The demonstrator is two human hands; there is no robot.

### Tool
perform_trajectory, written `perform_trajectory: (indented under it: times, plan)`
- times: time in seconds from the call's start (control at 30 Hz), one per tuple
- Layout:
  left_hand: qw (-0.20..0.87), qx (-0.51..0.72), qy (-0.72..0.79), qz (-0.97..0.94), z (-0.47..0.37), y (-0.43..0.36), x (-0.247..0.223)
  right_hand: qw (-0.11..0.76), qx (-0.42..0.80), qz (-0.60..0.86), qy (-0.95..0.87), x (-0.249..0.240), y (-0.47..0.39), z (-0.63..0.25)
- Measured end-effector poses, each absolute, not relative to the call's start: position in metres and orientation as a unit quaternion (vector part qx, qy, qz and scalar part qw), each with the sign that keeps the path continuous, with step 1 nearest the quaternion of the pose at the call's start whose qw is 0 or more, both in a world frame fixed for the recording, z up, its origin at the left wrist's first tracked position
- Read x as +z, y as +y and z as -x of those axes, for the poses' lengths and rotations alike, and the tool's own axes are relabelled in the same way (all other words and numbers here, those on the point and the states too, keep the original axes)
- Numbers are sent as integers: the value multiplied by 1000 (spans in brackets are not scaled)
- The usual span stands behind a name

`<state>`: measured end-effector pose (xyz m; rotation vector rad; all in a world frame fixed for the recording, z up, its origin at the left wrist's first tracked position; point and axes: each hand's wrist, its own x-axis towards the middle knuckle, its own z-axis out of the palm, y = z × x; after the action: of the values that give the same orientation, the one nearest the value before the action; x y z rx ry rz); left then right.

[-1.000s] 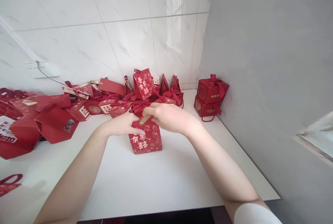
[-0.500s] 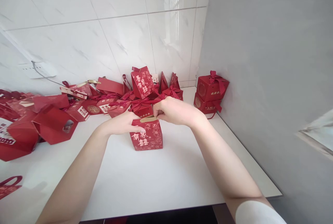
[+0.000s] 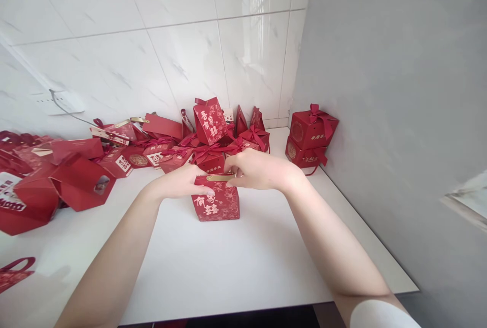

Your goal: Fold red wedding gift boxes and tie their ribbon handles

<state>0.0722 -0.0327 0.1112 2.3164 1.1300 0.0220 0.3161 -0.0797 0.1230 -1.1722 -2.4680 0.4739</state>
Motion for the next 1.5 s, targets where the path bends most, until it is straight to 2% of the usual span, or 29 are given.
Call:
perform_trajectory:
  times: [0.2, 0.5, 0.7, 0.9, 1.23, 1.5]
  plan:
    - [189, 73, 446, -872, -80, -29, 107, 180, 99, 477, -855, 118, -71, -306]
    - [245, 50, 453, -856, -57, -16, 116, 173, 64, 474, -861, 114, -64, -306]
    - [235, 55, 446, -862, -57, -16, 115, 186, 106, 468, -857, 111, -60, -306]
    - [203, 78, 550, -806, -51, -8, 105, 200, 125, 480, -845, 109, -59, -303]
    - [389, 102, 488, -775, -52, 7, 83, 216, 132, 491, -833, 103, -53, -305]
    - [320, 49, 455, -829, -43, 2, 101, 198, 255, 430, -843, 107, -49, -316]
